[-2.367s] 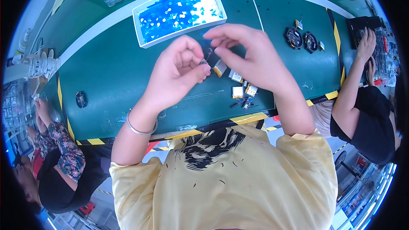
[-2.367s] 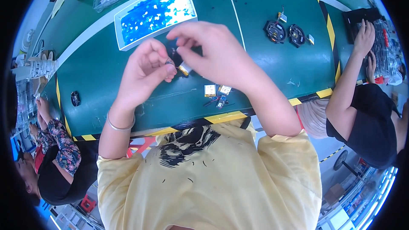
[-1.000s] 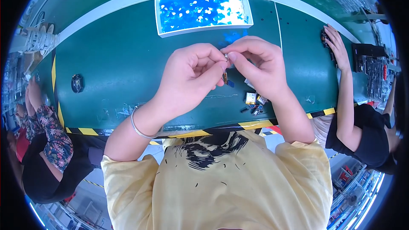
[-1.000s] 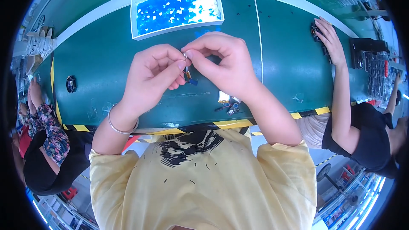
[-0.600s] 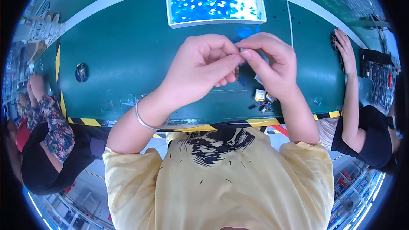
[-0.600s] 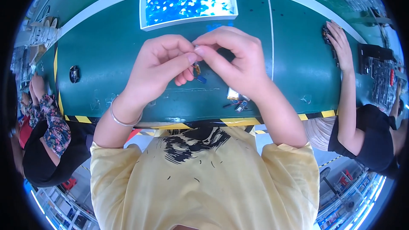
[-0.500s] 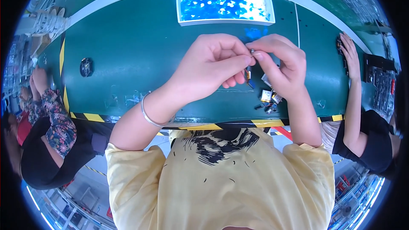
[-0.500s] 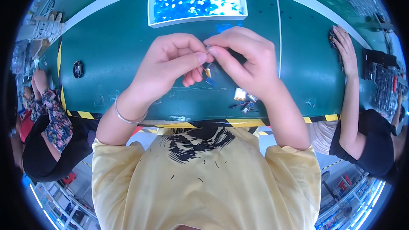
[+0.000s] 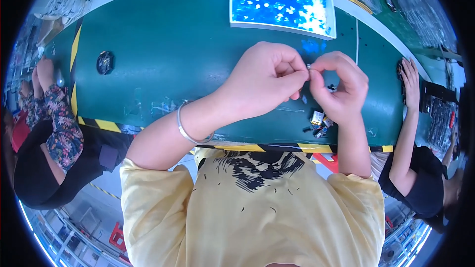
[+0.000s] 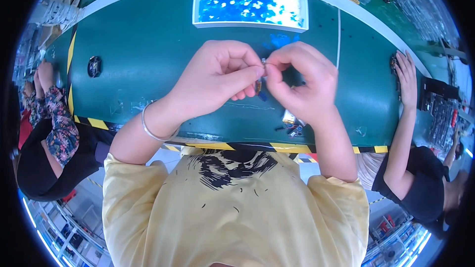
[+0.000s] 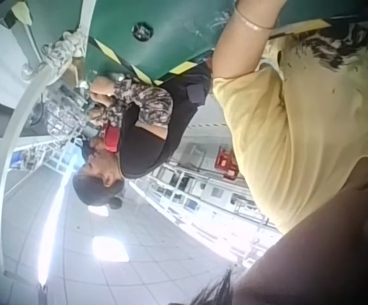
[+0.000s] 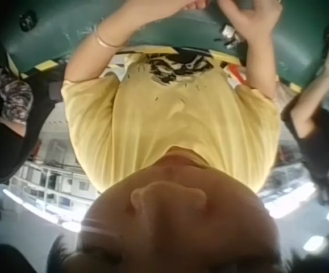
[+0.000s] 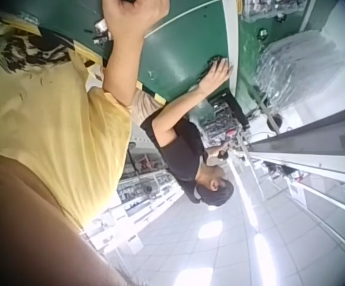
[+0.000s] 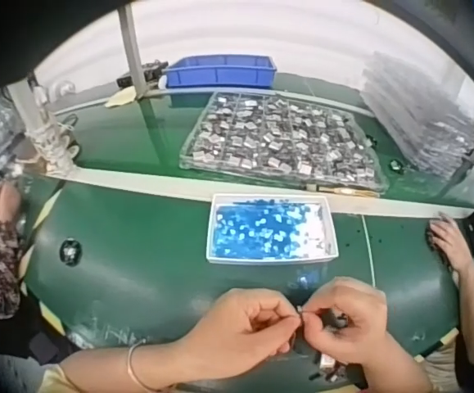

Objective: The person assembles electronic components by hand, inserting circuit boards and batteries into plastic casings.

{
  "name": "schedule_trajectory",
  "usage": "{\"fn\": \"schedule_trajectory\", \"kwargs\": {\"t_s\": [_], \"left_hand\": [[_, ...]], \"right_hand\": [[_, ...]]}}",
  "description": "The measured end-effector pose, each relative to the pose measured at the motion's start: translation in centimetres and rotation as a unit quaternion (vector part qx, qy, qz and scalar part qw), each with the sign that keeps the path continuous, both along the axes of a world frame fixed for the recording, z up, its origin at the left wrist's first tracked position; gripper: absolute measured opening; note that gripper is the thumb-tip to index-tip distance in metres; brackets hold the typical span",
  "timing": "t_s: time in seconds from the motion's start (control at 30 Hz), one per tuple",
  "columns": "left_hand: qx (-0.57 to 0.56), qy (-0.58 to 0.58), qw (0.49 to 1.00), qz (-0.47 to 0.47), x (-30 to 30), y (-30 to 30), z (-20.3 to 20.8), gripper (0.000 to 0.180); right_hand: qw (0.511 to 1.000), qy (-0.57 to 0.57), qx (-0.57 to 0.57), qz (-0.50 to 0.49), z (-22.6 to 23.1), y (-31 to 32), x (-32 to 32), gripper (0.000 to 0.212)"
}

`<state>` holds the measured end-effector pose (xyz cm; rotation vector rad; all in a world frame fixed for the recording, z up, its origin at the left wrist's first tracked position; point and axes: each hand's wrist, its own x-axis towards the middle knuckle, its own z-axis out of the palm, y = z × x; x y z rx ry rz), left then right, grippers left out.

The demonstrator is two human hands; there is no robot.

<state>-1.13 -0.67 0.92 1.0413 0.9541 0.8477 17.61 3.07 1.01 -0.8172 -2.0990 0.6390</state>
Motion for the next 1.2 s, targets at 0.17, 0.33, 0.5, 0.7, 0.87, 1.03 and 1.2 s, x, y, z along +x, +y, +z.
{"fn": "schedule_trajectory", "kwargs": {"t_s": [0.17, 0.33, 0.5, 0.7, 0.87, 1.03, 1.2], "left_hand": [[-0.05, -0.016, 0.998, 0.017, -0.1, 0.4, -0.1, 0.014], [-0.07, -0.015, 0.996, 0.053, -0.6, 1.1, -0.4, 0.016], [-0.106, -0.133, 0.98, 0.102, -0.8, 1.6, -1.1, 0.017], [-0.094, -0.163, 0.977, 0.102, -0.5, 1.5, -0.7, 0.021], [0.011, 0.072, 0.997, -0.009, -4.5, 1.5, 2.5, 0.026], [0.166, 0.301, 0.924, 0.166, -15.3, 0.0, 5.3, 0.028], [0.084, 0.588, 0.728, 0.342, -27.3, -7.2, -0.4, 0.044]], "right_hand": [[0.99, 0.006, 0.081, -0.114, -0.6, 2.6, -0.3, 0.011], [0.971, -0.1, 0.116, -0.183, -2.0, 4.6, 1.3, 0.022], [0.994, -0.038, 0.093, -0.038, -0.1, 0.2, -0.4, 0.033], [0.995, -0.008, 0.079, -0.055, -0.7, -0.7, -1.6, 0.024], [0.979, 0.117, -0.155, -0.057, -0.5, -1.3, -0.9, 0.009], [0.942, 0.176, -0.281, -0.039, -0.3, -1.3, 1.1, 0.012], [0.941, 0.153, -0.301, -0.023, 0.6, -2.0, 0.6, 0.013]]}}
